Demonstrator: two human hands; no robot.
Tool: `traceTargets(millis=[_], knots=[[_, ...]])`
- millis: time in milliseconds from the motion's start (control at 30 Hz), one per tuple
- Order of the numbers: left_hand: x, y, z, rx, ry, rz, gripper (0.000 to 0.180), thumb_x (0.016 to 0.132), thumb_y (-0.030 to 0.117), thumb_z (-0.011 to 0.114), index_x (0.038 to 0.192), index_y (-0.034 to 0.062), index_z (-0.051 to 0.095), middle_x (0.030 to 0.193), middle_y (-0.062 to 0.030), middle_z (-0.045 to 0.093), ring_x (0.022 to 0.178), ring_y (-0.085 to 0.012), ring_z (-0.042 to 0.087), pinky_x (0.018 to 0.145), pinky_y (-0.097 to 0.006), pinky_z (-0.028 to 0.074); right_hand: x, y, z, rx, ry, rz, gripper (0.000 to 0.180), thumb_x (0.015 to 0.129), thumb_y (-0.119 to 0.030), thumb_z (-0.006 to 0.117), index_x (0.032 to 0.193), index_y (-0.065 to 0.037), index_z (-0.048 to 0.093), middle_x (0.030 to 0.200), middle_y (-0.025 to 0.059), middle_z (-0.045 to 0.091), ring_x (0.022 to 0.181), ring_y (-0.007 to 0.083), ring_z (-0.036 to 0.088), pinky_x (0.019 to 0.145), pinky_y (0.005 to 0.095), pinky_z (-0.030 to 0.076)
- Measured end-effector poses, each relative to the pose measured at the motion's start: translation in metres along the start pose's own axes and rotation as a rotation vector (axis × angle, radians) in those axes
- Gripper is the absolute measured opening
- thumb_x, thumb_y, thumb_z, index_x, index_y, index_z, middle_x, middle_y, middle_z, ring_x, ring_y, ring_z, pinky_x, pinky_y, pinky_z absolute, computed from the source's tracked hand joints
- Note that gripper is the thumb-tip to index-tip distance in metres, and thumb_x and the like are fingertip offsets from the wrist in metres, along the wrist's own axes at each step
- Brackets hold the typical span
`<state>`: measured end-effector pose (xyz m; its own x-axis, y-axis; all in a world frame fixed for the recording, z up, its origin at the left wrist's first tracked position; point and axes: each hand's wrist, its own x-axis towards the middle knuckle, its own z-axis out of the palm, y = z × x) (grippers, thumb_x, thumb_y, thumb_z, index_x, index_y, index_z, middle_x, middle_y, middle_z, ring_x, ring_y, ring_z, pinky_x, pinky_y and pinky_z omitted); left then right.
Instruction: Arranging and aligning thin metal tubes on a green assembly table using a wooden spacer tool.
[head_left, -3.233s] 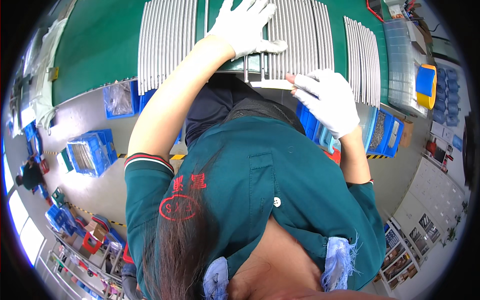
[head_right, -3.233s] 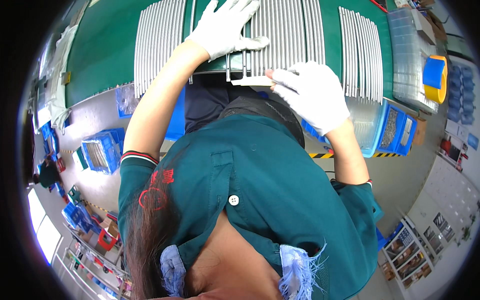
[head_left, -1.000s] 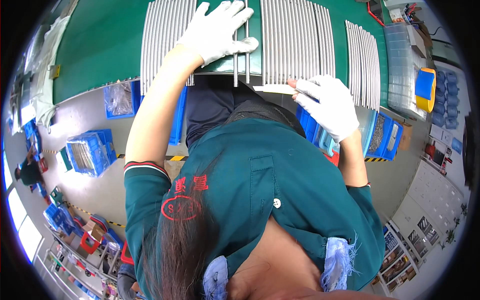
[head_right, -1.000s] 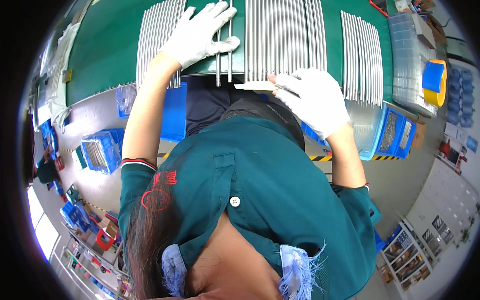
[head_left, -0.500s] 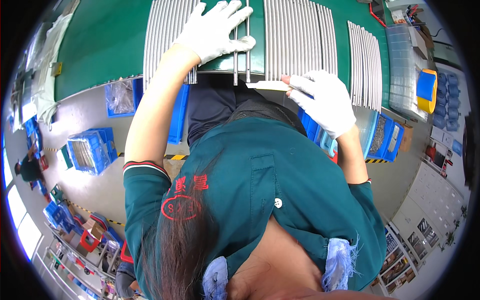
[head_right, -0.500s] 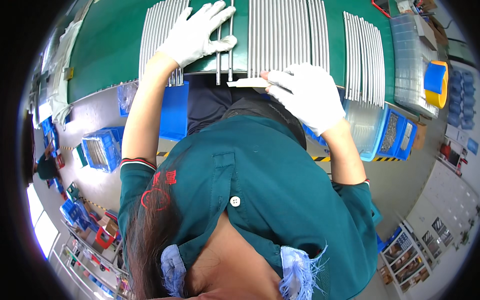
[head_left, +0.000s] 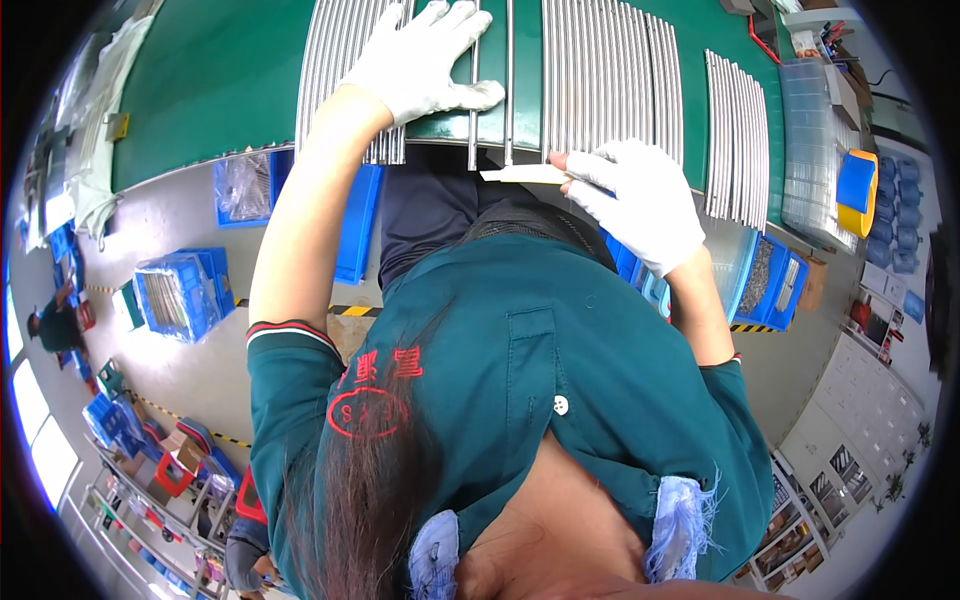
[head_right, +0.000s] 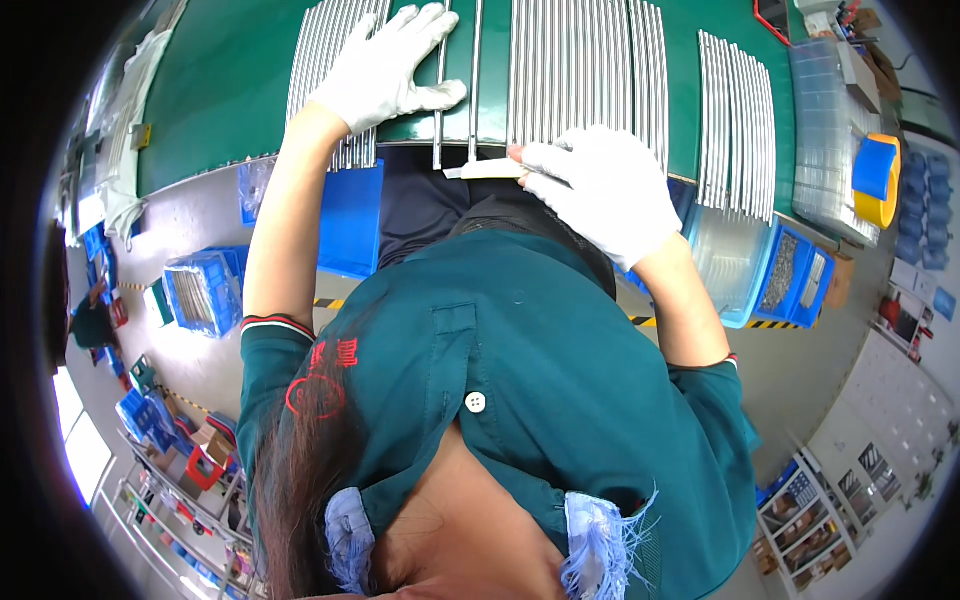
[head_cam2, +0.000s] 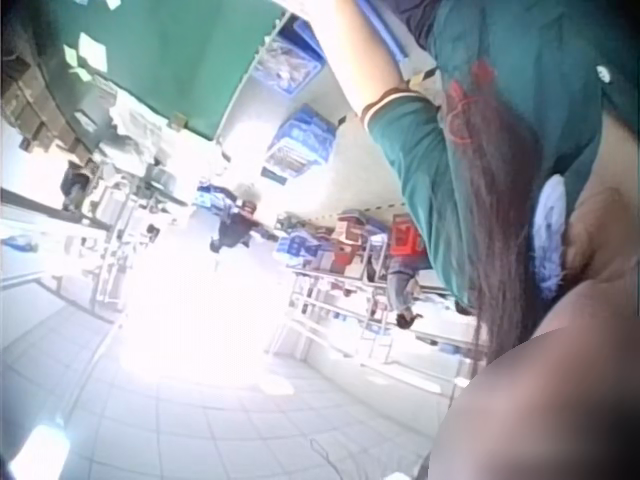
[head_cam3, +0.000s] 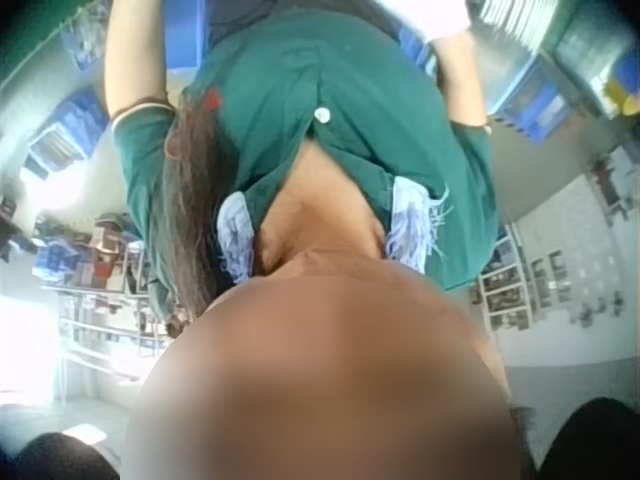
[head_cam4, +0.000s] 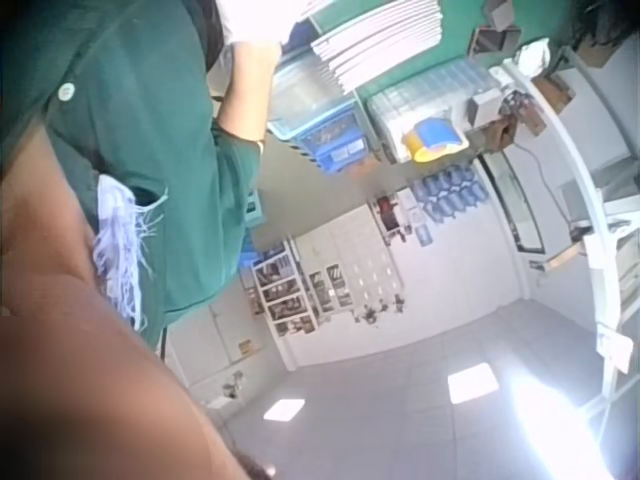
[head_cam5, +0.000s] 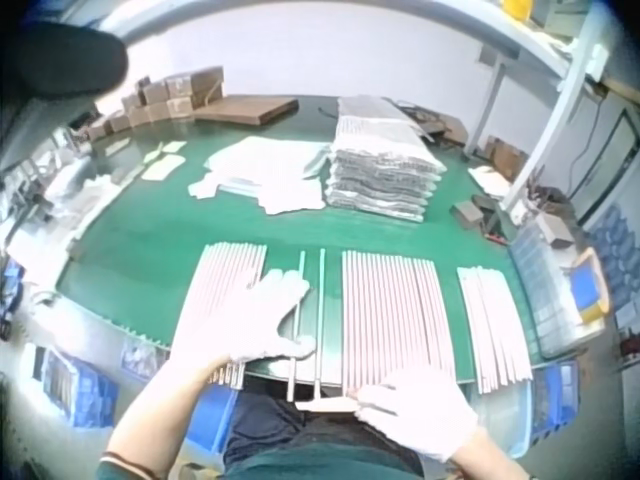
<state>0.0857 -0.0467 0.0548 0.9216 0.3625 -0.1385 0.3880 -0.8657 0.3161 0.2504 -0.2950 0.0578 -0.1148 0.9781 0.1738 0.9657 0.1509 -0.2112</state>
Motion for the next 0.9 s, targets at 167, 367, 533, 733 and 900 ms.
traceTargets(millis=[167,367,533,733,900], knots=[[0.002,0.008,-0.009,0.026,-0.044,-0.004,0.092,0.086,0.065,0.063,0.150,0.0014,0.046,0.155,-0.0246,0.044,0.144,-0.0379,0.042,0.123,-0.053,0.025,-0.001,0.001,0.001,0.011,0.026,-0.034,0.026,0.091,-0.032,0.072,0.113,-0.021,0.079,0.078,0.0023,0.062,0.076,0.0215,0.060,0.068,0.0371,0.050],[0.008,0.016,0.002,0.092,0.005,0.004,0.093,0.086,0.068,0.061,0.151,0.0024,0.045,0.158,-0.0228,0.043,0.148,-0.0358,0.039,0.124,-0.056,0.021,-0.001,-0.001,-0.001,0.004,0.015,-0.003,0.025,0.091,-0.032,0.072,0.113,-0.021,0.079,0.079,0.0021,0.062,0.077,0.0213,0.061,0.068,0.0365,0.050],[0.011,0.015,0.010,0.084,-0.016,-0.007,0.094,0.087,0.069,0.059,0.152,0.0025,0.045,0.159,-0.0225,0.042,0.149,-0.0359,0.038,0.124,-0.057,0.020,-0.004,0.001,0.002,0.012,0.022,-0.007,0.026,0.092,-0.032,0.072,0.114,-0.021,0.079,0.078,0.0023,0.061,0.077,0.0210,0.061,0.068,0.0360,0.050],[0.011,0.012,0.014,0.053,0.058,0.020,0.094,0.087,0.069,0.059,0.152,0.0022,0.044,0.160,-0.0226,0.041,0.151,-0.0360,0.036,0.124,-0.057,0.019,-0.002,0.001,0.002,0.014,-0.008,0.037,0.025,0.091,-0.033,0.072,0.113,-0.022,0.078,0.077,0.0018,0.060,0.077,0.0210,0.061,0.067,0.0365,0.049],[0.011,0.016,0.013,0.046,0.010,-0.005,0.095,0.088,0.068,0.060,0.153,0.0016,0.043,0.160,-0.0231,0.041,0.151,-0.0358,0.035,0.125,-0.057,0.018,0.008,-0.007,-0.007,-0.021,0.148,0.079,0.028,0.087,-0.032,0.075,0.113,-0.022,0.078,0.081,0.0021,0.063,0.076,0.0222,0.061,0.067,0.0376,0.049]])
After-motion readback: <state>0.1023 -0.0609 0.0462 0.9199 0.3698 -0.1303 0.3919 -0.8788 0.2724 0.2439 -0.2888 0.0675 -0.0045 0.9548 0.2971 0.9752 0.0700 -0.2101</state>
